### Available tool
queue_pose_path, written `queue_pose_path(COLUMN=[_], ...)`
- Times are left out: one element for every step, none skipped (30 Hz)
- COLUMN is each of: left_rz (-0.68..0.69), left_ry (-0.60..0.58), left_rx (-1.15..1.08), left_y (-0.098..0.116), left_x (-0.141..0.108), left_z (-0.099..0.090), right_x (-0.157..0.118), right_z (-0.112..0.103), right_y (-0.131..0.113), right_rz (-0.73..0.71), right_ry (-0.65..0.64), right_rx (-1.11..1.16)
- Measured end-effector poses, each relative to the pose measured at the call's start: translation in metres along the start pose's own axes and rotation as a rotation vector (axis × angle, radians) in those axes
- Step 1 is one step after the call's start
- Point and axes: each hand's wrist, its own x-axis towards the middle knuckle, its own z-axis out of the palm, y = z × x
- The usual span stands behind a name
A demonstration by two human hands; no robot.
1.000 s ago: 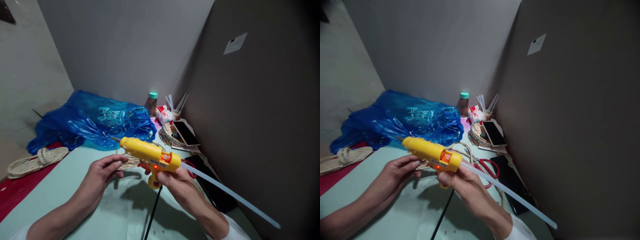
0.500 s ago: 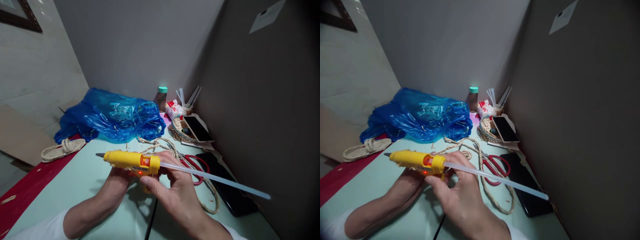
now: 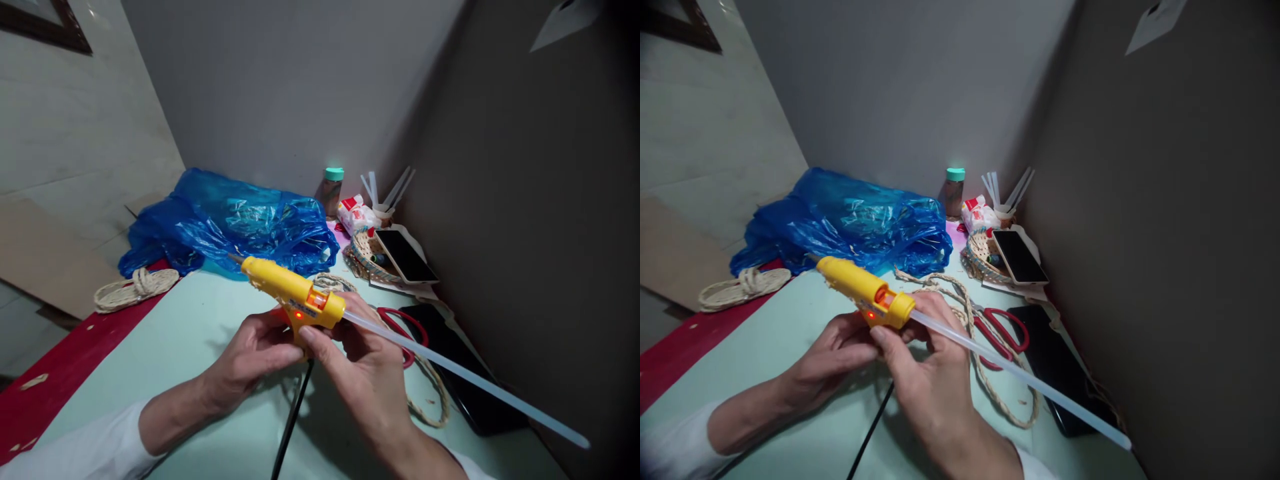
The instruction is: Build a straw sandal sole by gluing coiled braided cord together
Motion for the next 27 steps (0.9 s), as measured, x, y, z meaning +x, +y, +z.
queue_pose_path(left_rz=[-0.025, -0.043, -0.053, -0.055, -0.057, -0.057, -0.054, -0.05, -0.047, -0.047, -0.049, -0.056, -0.066, -0.072, -0.075, -0.074, -0.073, -0.073, -0.075, -0.078, -0.081, -0.086, -0.093, -0.102, -0.115, -0.13, -0.142], left_ry=[0.007, 0.024, 0.045, 0.067, 0.092, 0.119, 0.151, 0.182, 0.211, 0.239, 0.258, 0.269, 0.272, 0.27, 0.265, 0.259, 0.253, 0.252, 0.251, 0.249, 0.244, 0.237, 0.225, 0.212, 0.198, 0.184, 0.17], left_rx=[0.02, 0.039, 0.045, 0.033, 0.01, -0.017, -0.042, -0.059, -0.066, -0.066, -0.06, -0.05, -0.036, -0.02, -0.003, 0.012, 0.025, 0.033, 0.04, 0.044, 0.047, 0.054, 0.064, 0.077, 0.09, 0.103, 0.113], left_y=[0.0, 0.0, 0.001, 0.001, 0.002, 0.003, 0.003, 0.004, 0.004, 0.003, 0.003, 0.002, 0.001, 0.0, 0.0, -0.001, -0.001, -0.001, -0.001, -0.001, -0.001, -0.001, -0.001, -0.002, -0.002, -0.002, -0.002], left_x=[0.0, 0.001, 0.001, 0.001, 0.002, 0.002, 0.003, 0.005, 0.006, 0.007, 0.009, 0.01, 0.011, 0.011, 0.012, 0.011, 0.011, 0.011, 0.011, 0.01, 0.01, 0.009, 0.008, 0.008, 0.007, 0.006, 0.006], left_z=[0.0, -0.001, -0.001, -0.002, -0.003, -0.004, -0.005, -0.007, -0.009, -0.011, -0.013, -0.015, -0.016, -0.016, -0.016, -0.016, -0.015, -0.015, -0.014, -0.013, -0.013, -0.013, -0.013, -0.013, -0.013, -0.013, -0.014], right_x=[0.0, -0.001, -0.001, -0.002, -0.002, -0.003, -0.004, -0.004, -0.004, -0.003, -0.001, 0.002, 0.005, 0.009, 0.013, 0.016, 0.019, 0.021, 0.022, 0.022, 0.022, 0.021, 0.019, 0.018, 0.016, 0.015, 0.013], right_z=[-0.001, -0.002, -0.004, -0.006, -0.009, -0.013, -0.017, -0.021, -0.026, -0.031, -0.036, -0.041, -0.045, -0.049, -0.053, -0.055, -0.057, -0.059, -0.059, -0.059, -0.059, -0.058, -0.057, -0.056, -0.055, -0.054, -0.053], right_y=[0.0, 0.0, 0.0, -0.001, -0.003, -0.006, -0.009, -0.013, -0.018, -0.022, -0.026, -0.029, -0.03, -0.03, -0.028, -0.025, -0.021, -0.016, -0.011, -0.007, -0.003, -0.001, 0.0, 0.001, 0.0, 0.0, -0.001], right_rz=[-0.003, -0.007, -0.005, 0.004, 0.02, 0.036, 0.028, -0.012, -0.092, -0.216, -0.349, -0.474, -0.57, -0.631, -0.657, -0.677, -0.704, -0.718, -0.739, -0.756, -0.763, -0.768, -0.769, -0.778, -0.79, -0.802, -0.819], right_ry=[-0.012, -0.023, -0.035, -0.044, -0.053, -0.073, -0.101, -0.144, -0.188, -0.206, -0.201, -0.16, -0.095, -0.053, -0.027, -0.037, -0.064, -0.098, -0.13, -0.148, -0.156, -0.155, -0.153, -0.153, -0.159, -0.168, -0.17], right_rx=[0.004, 0.017, 0.037, 0.055, 0.061, 0.045, 0.006, -0.066, -0.163, -0.277, -0.406, -0.542, -0.676, -0.796, -0.891, -0.952, -0.979, -0.981, -0.958, -0.927, -0.9, -0.881, -0.873, -0.87, -0.871, -0.878, -0.887])
